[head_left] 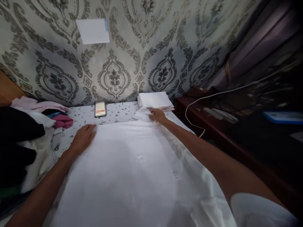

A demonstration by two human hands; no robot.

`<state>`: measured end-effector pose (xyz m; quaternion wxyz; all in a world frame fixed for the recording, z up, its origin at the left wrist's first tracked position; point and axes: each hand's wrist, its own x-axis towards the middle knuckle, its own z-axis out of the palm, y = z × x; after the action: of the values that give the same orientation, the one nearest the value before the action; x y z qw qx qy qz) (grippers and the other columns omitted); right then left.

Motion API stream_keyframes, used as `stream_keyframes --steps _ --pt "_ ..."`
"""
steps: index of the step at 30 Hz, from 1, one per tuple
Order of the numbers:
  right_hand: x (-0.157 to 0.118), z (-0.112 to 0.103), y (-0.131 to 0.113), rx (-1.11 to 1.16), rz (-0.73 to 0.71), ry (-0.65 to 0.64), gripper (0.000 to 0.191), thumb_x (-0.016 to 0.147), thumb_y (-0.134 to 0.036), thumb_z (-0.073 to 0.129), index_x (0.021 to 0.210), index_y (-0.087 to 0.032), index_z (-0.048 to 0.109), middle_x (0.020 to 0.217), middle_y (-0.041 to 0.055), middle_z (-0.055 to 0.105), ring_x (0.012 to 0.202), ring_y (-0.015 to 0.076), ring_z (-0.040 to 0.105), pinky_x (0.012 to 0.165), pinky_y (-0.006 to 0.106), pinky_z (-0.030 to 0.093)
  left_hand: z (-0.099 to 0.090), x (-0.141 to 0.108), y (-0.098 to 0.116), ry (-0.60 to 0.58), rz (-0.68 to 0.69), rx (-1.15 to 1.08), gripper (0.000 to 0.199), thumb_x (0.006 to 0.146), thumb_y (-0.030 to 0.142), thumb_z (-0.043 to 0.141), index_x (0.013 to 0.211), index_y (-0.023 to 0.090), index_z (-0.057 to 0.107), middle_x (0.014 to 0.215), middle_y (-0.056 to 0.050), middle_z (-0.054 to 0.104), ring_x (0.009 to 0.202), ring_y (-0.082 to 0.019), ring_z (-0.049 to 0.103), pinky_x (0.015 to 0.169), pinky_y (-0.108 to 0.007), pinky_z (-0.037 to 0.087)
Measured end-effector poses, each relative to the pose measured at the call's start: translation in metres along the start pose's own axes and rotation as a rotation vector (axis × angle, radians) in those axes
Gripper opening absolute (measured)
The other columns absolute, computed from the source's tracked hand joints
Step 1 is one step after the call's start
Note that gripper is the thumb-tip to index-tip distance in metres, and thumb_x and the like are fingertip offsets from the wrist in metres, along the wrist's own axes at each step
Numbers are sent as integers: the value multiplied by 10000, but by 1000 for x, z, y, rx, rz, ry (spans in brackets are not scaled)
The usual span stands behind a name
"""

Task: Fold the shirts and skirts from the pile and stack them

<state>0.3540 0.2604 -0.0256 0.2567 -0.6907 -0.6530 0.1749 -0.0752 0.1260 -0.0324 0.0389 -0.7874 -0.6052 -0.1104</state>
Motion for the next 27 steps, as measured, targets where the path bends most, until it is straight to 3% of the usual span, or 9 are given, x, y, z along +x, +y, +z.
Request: stream_keyframes --steps 3,6,11,14,16,20,27 --pt "0 -6 -7 145 56 -14 71 679 -158 711 745 -165 687 632 -7 650 751 207 671 656 250 500 -12 10 -3 -77 -54 50 505 954 427 352 1329 162 561 1150 -149 587 1096 -317 565 952 -470 459" --pt "-2 -15 -19 307 101 -16 81 693 -120 709 705 -156 638 499 -34 558 561 153 638 553 221 503 -20 18 -9 -129 -103 17 449 918 443 417 1214 173 620 1118 -128 571 1095 -308 555 913 -428 460" --pt "-8 -37 -37 525 77 5 233 652 -48 759 659 -161 556 513 -40 567 509 99 596 558 216 545 -32 18 -12 -179 -116 -38 294 852 368 467 1016 181 623 1067 -83 627 1006 -246 603 821 -330 458" --pt "-18 -49 -39 592 43 18 224 629 -39 783 684 -153 598 523 -50 558 497 85 553 535 215 537 -43 5 -4 -163 -141 -45 283 885 354 397 1046 210 580 925 -39 677 882 -224 641 725 -298 446" --pt "-27 -58 -36 617 26 33 190 649 -83 794 676 -148 618 512 -50 541 483 81 518 511 215 518 -51 -6 3 -123 -146 -16 309 902 348 360 1096 221 564 957 -43 703 884 -235 653 708 -304 444" --pt "-58 -83 -26 677 -15 79 209 706 -233 805 681 -158 612 553 -43 551 513 81 516 534 220 507 -66 -30 12 5 -33 6 365 908 349 328 1132 215 583 1148 -78 698 977 -253 654 796 -328 469" --pt "-158 -123 21 722 -137 11 334 669 -433 807 755 -186 599 713 -13 622 671 126 596 664 269 513 -80 -85 16 25 132 -46 399 905 398 290 917 228 650 929 -85 695 868 -262 648 792 -369 476"
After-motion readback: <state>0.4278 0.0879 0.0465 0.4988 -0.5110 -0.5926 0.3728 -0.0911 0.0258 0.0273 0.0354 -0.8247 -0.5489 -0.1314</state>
